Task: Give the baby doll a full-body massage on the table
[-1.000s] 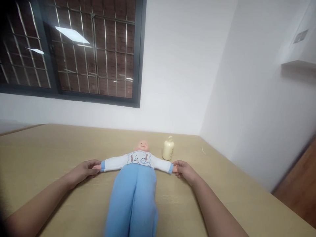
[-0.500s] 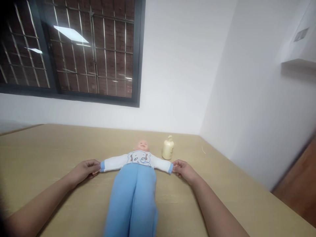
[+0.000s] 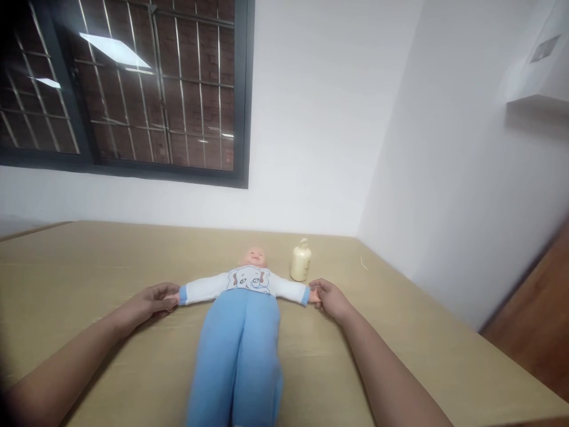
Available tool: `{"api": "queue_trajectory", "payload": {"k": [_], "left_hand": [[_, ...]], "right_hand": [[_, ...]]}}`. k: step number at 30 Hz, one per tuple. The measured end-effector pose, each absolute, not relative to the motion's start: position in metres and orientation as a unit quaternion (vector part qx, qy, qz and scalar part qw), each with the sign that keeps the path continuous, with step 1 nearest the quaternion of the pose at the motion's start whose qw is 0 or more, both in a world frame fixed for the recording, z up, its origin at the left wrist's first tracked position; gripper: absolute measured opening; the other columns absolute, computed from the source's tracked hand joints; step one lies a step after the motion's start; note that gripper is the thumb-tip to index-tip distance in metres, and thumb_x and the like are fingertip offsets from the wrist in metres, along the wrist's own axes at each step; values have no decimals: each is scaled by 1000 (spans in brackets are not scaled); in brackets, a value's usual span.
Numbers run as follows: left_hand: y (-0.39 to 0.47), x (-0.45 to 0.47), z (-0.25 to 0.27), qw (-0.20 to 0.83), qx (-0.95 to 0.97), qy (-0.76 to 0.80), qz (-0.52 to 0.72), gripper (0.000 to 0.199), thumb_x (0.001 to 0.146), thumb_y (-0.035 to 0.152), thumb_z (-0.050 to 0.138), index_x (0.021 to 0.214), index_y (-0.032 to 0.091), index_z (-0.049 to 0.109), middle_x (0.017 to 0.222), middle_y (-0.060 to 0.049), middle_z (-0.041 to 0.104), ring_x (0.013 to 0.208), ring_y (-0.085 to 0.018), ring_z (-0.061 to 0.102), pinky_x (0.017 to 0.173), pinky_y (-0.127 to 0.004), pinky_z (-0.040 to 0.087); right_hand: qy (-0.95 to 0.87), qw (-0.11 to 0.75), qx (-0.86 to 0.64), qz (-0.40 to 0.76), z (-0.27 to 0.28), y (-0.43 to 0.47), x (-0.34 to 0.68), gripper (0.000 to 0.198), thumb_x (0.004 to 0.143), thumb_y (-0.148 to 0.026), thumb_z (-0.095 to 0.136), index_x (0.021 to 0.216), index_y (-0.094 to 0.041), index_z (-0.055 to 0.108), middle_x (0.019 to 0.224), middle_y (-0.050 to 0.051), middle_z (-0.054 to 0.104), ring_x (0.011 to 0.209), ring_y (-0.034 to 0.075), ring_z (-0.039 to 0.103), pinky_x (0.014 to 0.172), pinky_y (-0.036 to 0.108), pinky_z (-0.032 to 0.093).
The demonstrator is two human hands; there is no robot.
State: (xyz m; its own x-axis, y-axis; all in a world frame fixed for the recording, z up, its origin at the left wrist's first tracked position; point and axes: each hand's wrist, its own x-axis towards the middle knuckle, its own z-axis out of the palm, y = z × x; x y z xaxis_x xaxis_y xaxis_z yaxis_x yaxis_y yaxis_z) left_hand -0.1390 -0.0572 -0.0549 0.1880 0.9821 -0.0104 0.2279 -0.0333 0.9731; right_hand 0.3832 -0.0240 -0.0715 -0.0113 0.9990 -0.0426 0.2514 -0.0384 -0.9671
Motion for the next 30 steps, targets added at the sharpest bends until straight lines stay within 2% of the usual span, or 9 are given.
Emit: {"api": "queue_trajectory", "payload": {"k": [5, 9, 12, 15, 18, 21, 24, 27, 30], "left_hand": [[-60, -140, -51, 470, 589, 535, 382, 83, 58, 35, 83, 130, 19, 44, 109, -11, 66, 97, -28, 65, 81, -34, 50], [-67, -135, -42, 421, 685, 513, 301, 64, 58, 24, 74, 120, 21, 59, 110, -7, 68, 106, -32, 63, 86, -36, 49], [-70, -132, -39, 368, 711, 534, 272, 44, 62, 22, 68, 105, 21, 66, 97, -3, 70, 94, -29, 64, 79, -32, 48], [-70, -130, -40, 370, 694, 529, 318, 32, 70, 30, 69, 100, 20, 66, 91, -3, 69, 86, -25, 64, 72, -28, 47], [-70, -123, -41, 420, 635, 504, 408, 40, 73, 41, 74, 104, 19, 64, 95, -6, 70, 86, -24, 64, 70, -28, 48], [-72, -110, -36, 463, 561, 489, 481, 47, 71, 49, 76, 103, 16, 64, 97, -9, 71, 85, -25, 65, 71, -30, 50], [-73, -91, -22, 487, 520, 466, 524, 52, 68, 54, 78, 99, 15, 66, 98, -12, 72, 88, -27, 67, 75, -34, 53], [-72, -70, -3, 463, 514, 473, 545, 61, 63, 55, 81, 107, 16, 65, 106, -12, 72, 97, -28, 67, 82, -35, 53], [-68, -43, 7, 378, 578, 488, 534, 58, 72, 57, 73, 113, 17, 65, 114, -13, 71, 108, -31, 65, 93, -39, 50]], "right_hand": [[-471, 470, -522, 533, -61, -31, 381, 48, 65, -19, 58, 112, -22, 50, 98, 5, 66, 48, 8, 52, 42, 21, 35], [-493, 429, -477, 588, -55, -40, 379, 50, 65, -20, 72, 112, -19, 54, 82, 1, 64, 51, 8, 54, 42, 19, 36], [-517, 409, -449, 603, -56, -42, 379, 46, 65, -22, 81, 105, -16, 59, 71, -1, 61, 51, 7, 53, 45, 17, 39], [-504, 452, -424, 602, -58, -39, 379, 31, 69, -24, 82, 91, -15, 63, 67, -2, 60, 50, 5, 50, 46, 15, 41], [-479, 498, -397, 603, -57, -40, 375, 25, 73, -27, 81, 85, -16, 63, 74, 0, 63, 61, 7, 57, 53, 16, 47], [-462, 505, -391, 615, -53, -43, 365, 27, 76, -33, 79, 92, -19, 62, 94, 4, 69, 85, 15, 66, 74, 28, 56], [-469, 530, -386, 591, -45, -44, 350, 30, 77, -41, 77, 90, -21, 60, 100, 5, 70, 90, 20, 67, 81, 37, 56], [-501, 570, -401, 512, -34, -41, 327, 35, 76, -49, 75, 93, -21, 61, 96, 5, 71, 88, 23, 67, 78, 38, 56], [-556, 572, -438, 414, -23, -40, 295, 40, 80, -55, 67, 102, -22, 66, 98, 6, 72, 93, 27, 67, 79, 40, 56]]}}
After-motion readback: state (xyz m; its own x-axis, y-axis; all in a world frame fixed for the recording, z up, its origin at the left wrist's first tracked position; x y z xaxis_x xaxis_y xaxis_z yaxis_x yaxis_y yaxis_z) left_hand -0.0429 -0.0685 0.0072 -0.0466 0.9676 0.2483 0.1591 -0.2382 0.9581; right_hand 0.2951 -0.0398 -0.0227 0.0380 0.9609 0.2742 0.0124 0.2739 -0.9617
